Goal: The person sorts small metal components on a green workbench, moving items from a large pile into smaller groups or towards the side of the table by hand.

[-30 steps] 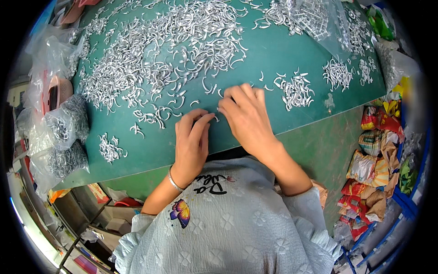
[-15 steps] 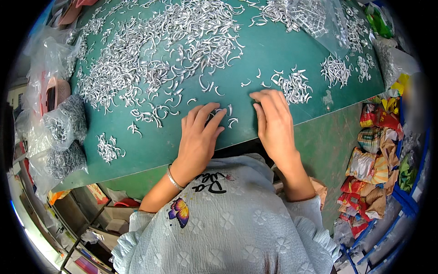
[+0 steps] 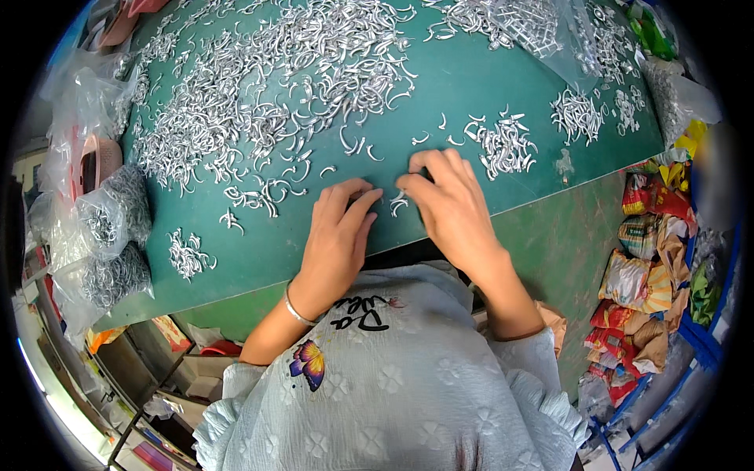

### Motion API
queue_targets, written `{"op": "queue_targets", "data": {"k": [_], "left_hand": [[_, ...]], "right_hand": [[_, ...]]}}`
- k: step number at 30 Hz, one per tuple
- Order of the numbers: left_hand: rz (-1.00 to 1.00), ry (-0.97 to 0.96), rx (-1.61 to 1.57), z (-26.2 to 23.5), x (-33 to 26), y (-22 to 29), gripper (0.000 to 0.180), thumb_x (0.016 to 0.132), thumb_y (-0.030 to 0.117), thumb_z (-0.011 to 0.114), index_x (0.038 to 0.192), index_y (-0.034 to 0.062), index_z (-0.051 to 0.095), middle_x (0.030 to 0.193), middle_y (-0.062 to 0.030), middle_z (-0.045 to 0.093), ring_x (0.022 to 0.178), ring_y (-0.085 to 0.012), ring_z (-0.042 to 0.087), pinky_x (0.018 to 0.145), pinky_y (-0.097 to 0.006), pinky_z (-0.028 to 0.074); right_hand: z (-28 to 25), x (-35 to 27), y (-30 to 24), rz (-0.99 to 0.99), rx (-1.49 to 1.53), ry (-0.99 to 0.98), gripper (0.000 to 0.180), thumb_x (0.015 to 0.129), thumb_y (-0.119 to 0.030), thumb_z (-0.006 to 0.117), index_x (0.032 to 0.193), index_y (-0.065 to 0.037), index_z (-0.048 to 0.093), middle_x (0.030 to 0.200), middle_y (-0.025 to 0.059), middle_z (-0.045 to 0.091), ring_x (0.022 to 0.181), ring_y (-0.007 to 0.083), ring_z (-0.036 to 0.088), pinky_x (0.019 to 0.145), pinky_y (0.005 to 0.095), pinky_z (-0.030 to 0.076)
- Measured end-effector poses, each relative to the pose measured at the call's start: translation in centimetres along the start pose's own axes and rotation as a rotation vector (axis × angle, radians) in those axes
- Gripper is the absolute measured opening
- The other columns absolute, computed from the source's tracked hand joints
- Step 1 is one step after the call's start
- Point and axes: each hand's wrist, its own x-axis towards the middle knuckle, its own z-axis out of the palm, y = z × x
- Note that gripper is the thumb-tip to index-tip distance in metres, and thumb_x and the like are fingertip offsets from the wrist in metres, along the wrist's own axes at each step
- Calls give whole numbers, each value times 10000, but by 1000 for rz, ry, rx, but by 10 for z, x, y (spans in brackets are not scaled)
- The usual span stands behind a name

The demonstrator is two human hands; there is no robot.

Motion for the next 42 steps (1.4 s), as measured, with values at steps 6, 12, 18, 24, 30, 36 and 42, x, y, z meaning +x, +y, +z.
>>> {"op": "queue_targets", "data": {"k": [6, 12, 18, 24, 30, 36, 42], "left_hand": [[-32, 99, -133, -3, -5, 5, 567, 783, 1, 735, 1308, 19, 520, 1231, -181, 530, 1107, -364, 528, 945, -412, 454], [-87, 137, -135, -8, -9, 2, 712, 721, 40, 806, 1354, 33, 480, 1250, -176, 526, 1129, -349, 526, 951, -406, 454], [-68, 89, -49, 0, -6, 5, 759, 683, 67, 833, 1354, 35, 481, 1260, -163, 512, 1123, -351, 500, 965, -421, 427], [-68, 143, -59, 0, -8, 3, 675, 737, 81, 790, 1337, 22, 486, 1235, -170, 506, 1091, -353, 495, 915, -424, 414], [-83, 185, -79, -7, -11, -1, 498, 818, 10, 690, 1288, 4, 524, 1199, -167, 528, 1057, -349, 517, 904, -409, 416], [-13, 179, -33, -1, -9, 2, 427, 820, -44, 601, 1242, 3, 557, 1212, -170, 542, 1105, -354, 529, 941, -425, 408], [-28, 268, 24, -7, -15, -6, 365, 808, -82, 613, 1156, 28, 628, 1185, -138, 585, 1084, -331, 554, 937, -421, 408]], "right_hand": [[-7, -13, -5, 73, 80, -42, 211, 783, 14, 673, 988, -11, 631, 995, 127, 550, 922, 340, 547, 808, 415, 453], [-9, -9, -10, 192, 192, 39, 207, 801, 67, 655, 1001, 16, 634, 931, 160, 592, 858, 344, 588, 761, 411, 487], [-4, 8, 5, 49, 29, 222, 212, 811, 75, 641, 1013, 11, 644, 966, 164, 595, 900, 339, 585, 794, 385, 481], [-5, 20, 17, 94, -134, 299, 234, 801, 26, 671, 1031, -6, 643, 998, 136, 589, 919, 318, 549, 808, 394, 443], [10, 12, -4, -11, -154, 35, 180, 792, -46, 703, 958, -32, 633, 968, 86, 581, 894, 292, 536, 773, 390, 416], [14, 31, -4, -15, 90, 183, 139, 826, -45, 669, 958, -32, 627, 925, 104, 592, 878, 314, 544, 764, 399, 417], [14, 29, -11, -16, 20, -114, 202, 827, -49, 673, 1013, -9, 605, 1007, 111, 559, 950, 326, 554, 794, 414, 449]]}}
